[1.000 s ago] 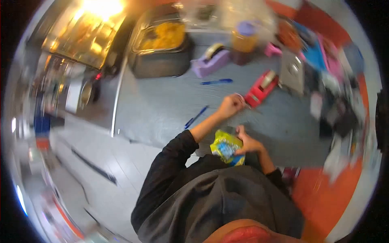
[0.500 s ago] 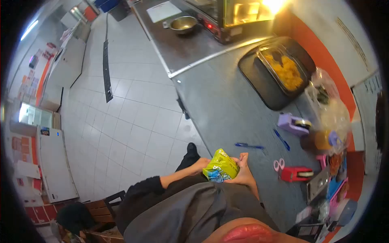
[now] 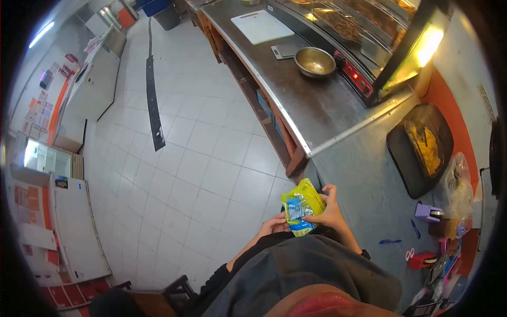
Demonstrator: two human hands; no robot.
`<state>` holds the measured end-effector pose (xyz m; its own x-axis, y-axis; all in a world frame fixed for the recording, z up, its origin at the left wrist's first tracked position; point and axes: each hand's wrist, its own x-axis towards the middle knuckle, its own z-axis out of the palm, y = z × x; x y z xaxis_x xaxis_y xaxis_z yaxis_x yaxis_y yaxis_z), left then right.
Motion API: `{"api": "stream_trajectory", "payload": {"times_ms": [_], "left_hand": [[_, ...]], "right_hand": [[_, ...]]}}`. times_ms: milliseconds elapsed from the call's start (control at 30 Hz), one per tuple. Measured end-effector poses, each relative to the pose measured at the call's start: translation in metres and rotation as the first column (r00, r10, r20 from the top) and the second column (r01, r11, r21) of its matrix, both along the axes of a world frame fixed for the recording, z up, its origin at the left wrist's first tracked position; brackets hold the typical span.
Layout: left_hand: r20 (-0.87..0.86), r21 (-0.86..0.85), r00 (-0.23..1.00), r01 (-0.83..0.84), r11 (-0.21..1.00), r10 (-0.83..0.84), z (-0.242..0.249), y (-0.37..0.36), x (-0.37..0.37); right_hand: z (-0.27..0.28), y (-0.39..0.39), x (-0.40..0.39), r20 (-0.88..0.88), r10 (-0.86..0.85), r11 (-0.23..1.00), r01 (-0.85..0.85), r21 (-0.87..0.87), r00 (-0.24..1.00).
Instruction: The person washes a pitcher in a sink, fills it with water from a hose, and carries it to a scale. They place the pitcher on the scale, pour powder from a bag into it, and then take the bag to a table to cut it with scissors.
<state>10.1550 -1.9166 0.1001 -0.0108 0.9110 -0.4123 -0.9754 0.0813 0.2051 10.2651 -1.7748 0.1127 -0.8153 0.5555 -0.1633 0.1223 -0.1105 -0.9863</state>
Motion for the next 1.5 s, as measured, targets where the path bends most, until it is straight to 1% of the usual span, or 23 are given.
{"api": "stream_trajectory", "payload": {"times_ms": [67, 133, 200, 233, 300, 333, 400, 467, 533, 667, 733, 833, 967, 1033, 1067, 1133, 1200, 1233, 1300, 1333, 1433, 1467, 1500], "left_hand": [[-0.066, 0.003, 0.997, -0.034, 0.999, 0.034, -0.020, 0.015, -0.019], [-0.146, -0.032, 0.985, -0.091, 0.995, 0.086, -0.010, 0.030, -0.088], [-0.349, -0.153, 0.935, -0.126, 0.980, 0.066, -0.011, 0.067, -0.143], [-0.336, -0.110, 0.935, -0.160, 0.981, 0.114, -0.012, 0.085, -0.173], [-0.289, -0.042, 0.938, -0.210, 0.977, 0.190, -0.011, 0.107, -0.229], [-0.232, 0.013, 0.945, -0.236, 0.972, 0.232, -0.011, 0.119, -0.258], [-0.303, -0.006, 0.923, -0.251, 0.968, 0.237, -0.005, 0.129, -0.311], [-0.292, -0.004, 0.916, -0.290, 0.957, 0.276, 0.003, 0.138, -0.365], [-0.266, -0.026, 0.910, -0.337, 0.941, 0.319, -0.010, 0.139, -0.415], [-0.367, -0.133, 0.811, -0.530, 0.838, 0.455, -0.033, 0.146, -0.501], [-0.345, -0.131, 0.798, -0.562, 0.817, 0.494, -0.045, 0.157, -0.538], [-0.346, -0.207, 0.788, -0.593, 0.778, 0.509, -0.059, 0.177, -0.610], [-0.353, -0.226, 0.806, -0.566, 0.793, 0.475, -0.042, 0.216, -0.720], [-0.339, -0.189, 0.826, -0.530, 0.827, 0.451, -0.038, 0.249, -0.787], [-0.356, -0.149, 0.825, -0.513, 0.846, 0.438, -0.037, 0.261, -0.820], [-0.372, -0.113, 0.833, -0.478, 0.871, 0.409, -0.032, 0.298, -0.873], [-0.442, -0.079, 0.806, -0.473, 0.878, 0.395, -0.019, 0.335, -0.930], [-0.454, -0.085, 0.803, -0.471, 0.878, 0.387, -0.019, 0.351, -0.955], [-0.446, -0.055, 0.791, -0.491, 0.870, 0.418, -0.027, 0.382, -0.999], [-0.445, -0.051, 0.779, -0.515, 0.856, 0.442, -0.032, 0.394, -1.020], [-0.427, -0.007, 0.787, -0.496, 0.869, 0.445, -0.029, 0.425, -1.062], [-0.428, 0.002, 0.753, -0.553, 0.833, 0.500, -0.028, 0.434, -1.074], [-0.406, -0.062, 0.755, -0.585, 0.809, 0.515, -0.029, 0.440, -1.088]], "right_hand": [[-0.029, 0.003, -0.022, 0.116, -0.108, 0.975, 0.082, 0.205, 0.987], [0.027, 0.015, -0.103, 0.211, -0.058, 0.938, -0.019, 0.346, 0.976], [0.027, 0.062, -0.145, 0.010, 0.078, 0.953, -0.078, 0.294, 0.997], [-0.016, 0.098, -0.164, -0.147, -0.042, 0.982, 0.013, -0.190, 0.988], [0.007, 0.165, -0.197, -0.135, -0.544, 0.780, 0.440, -0.445, 0.828], [-0.008, 0.204, -0.210, 0.052, -0.773, 0.613, 0.765, -0.197, 0.632], [-0.021, 0.262, -0.222, 0.230, -0.857, 0.454, 0.887, -0.088, 0.462], [-0.012, 0.288, -0.238, 0.279, -0.765, 0.478, 0.802, -0.358, 0.580], [-0.039, 0.313, -0.243, 0.142, -0.686, 0.591, 0.660, -0.464, 0.714], [-0.058, 0.330, -0.258, 0.122, -0.861, 0.466, 0.862, -0.199, 0.493], [-0.050, 0.338, -0.258, 0.297, -0.806, 0.510, 0.856, -0.088, 0.511], [-0.061, 0.336, -0.287, 0.269, -0.948, 0.147, 0.984, -0.104, 0.170], [-0.084, 0.335, -0.301, 0.141, -0.981, -0.136, 0.991, -0.001, -0.135], [-0.063, 0.332, -0.322, -0.052, -0.994, -0.102, 0.664, 0.741, -0.095], [-0.028, 0.329, -0.355, 0.014, -0.992, -0.057, 0.537, 0.842, -0.127], [-0.006, 0.341, -0.399, -0.058, -0.996, -0.092, 0.758, 0.646, -0.071], [0.065, 0.359, -0.538, 0.031, -0.999, -0.009, 0.967, 0.254, -0.017], [0.037, 0.379, -0.546, -0.064, -0.967, 0.223, 0.937, 0.268, 0.248], [0.011, 0.422, -0.624, 0.131, -0.875, 0.484, 0.827, 0.287, 0.467], [-0.004, 0.439, -0.683, 0.250, -0.934, 0.310, 0.926, 0.214, 0.255], [-0.027, 0.504, -0.833, 0.186, -0.703, 0.702, 0.712, 0.025, 0.687], [-0.033, 0.524, -0.880, 0.120, -0.659, 0.744, 0.667, -0.042, 0.742], [-0.031, 0.539, -0.931, 0.097, -0.719, 0.659, 0.720, -0.218, 0.688]]}}
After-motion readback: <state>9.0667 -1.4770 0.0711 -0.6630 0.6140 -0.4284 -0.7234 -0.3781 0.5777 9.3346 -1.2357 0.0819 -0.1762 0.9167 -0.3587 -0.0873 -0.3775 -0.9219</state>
